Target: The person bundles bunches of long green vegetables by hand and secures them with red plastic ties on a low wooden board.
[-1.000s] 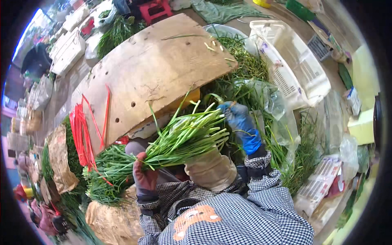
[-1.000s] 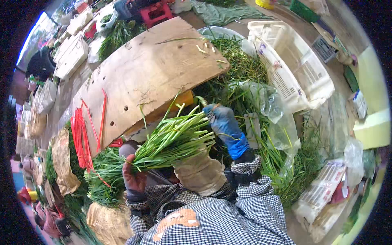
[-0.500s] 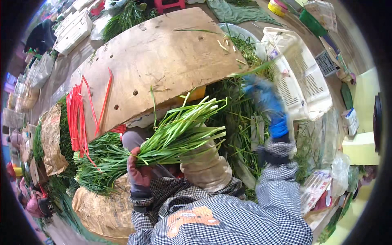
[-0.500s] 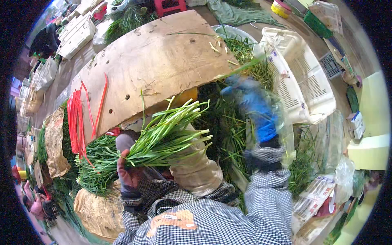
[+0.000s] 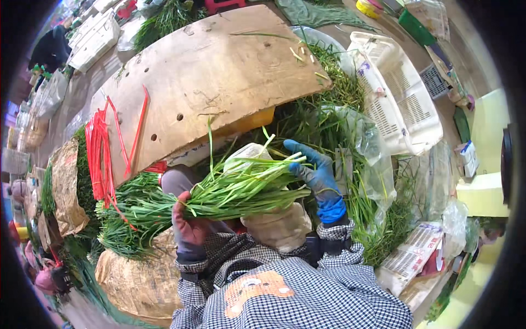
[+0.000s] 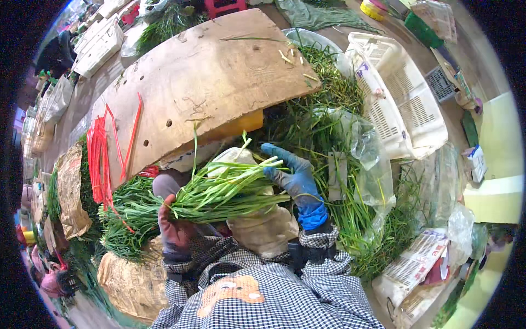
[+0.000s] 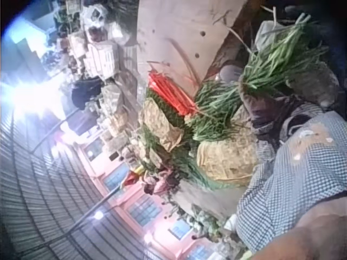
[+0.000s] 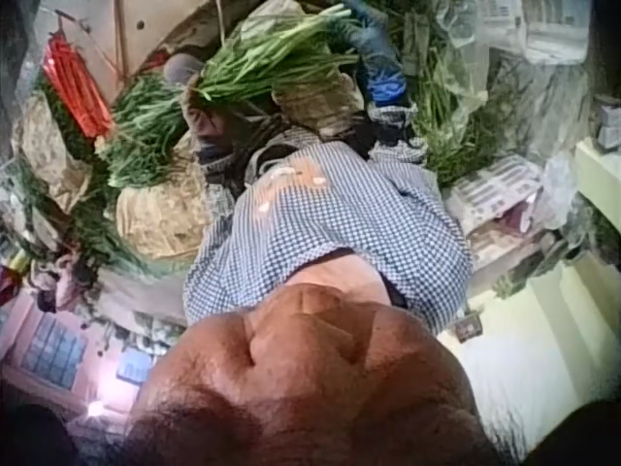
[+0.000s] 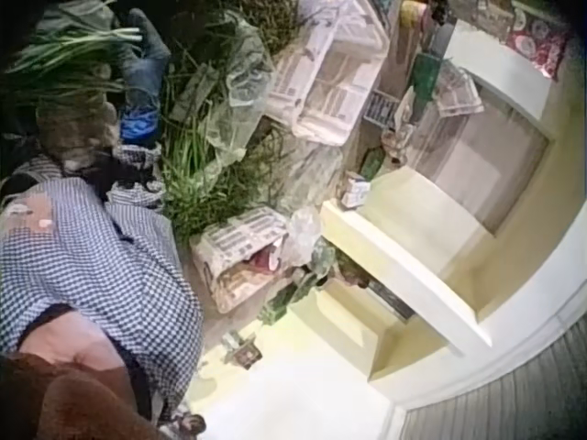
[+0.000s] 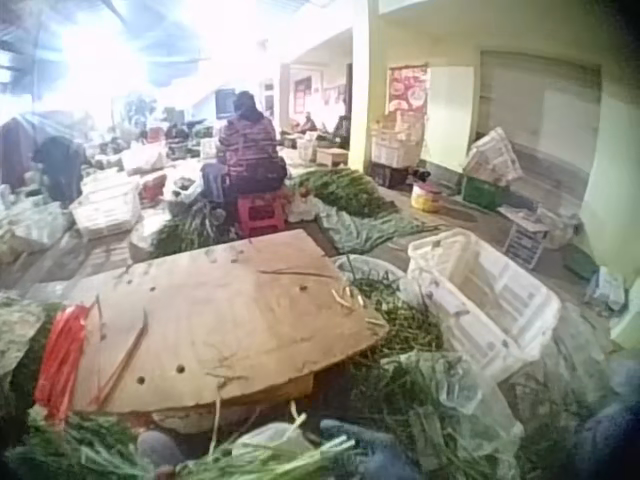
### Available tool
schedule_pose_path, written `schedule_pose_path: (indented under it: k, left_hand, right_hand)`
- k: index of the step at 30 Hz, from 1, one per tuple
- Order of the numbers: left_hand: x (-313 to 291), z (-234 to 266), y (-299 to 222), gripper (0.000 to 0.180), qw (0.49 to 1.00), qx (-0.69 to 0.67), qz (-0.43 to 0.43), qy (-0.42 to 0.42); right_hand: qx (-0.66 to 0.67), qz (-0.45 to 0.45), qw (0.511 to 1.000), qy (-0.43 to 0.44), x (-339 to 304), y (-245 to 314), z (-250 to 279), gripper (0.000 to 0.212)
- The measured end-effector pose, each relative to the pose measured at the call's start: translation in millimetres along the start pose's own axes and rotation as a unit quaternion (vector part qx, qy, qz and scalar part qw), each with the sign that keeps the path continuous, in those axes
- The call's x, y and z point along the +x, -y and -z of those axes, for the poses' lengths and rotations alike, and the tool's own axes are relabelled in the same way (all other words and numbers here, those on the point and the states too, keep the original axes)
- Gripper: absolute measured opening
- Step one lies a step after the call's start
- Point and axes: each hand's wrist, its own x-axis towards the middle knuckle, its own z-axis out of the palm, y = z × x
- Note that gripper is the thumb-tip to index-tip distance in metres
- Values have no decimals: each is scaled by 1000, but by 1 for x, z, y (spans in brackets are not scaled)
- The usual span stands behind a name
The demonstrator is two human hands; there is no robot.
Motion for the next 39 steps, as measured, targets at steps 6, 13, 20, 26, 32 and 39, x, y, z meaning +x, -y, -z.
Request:
schedule_pose_path:
  k: [6,13,20,26,32,39]
  left_hand:
    - [-2,-21,10,34,993,91,-58,49]
    - [-6,-57,-2,25,995,84,-12,51]
    - [-6,-54,4,26,992,100,-15,76]
    - [-7,-67,15,27,985,145,2,95]
    - [-19,-87,19,23,986,153,9,72]
    - [2,-45,-24,25,987,105,-4,125]
  right_hand:
    - [58,-69,995,-51,-16,-9,25,43]
    - [-104,-26,993,-57,-33,-24,42,43]
    - [-242,15,969,-45,-58,-22,50,33]
    - [-365,29,924,-108,-78,-34,62,38]
    - [-460,-10,877,-137,-99,-31,79,45]
    - [-536,-163,797,-226,-236,-39,197,21]
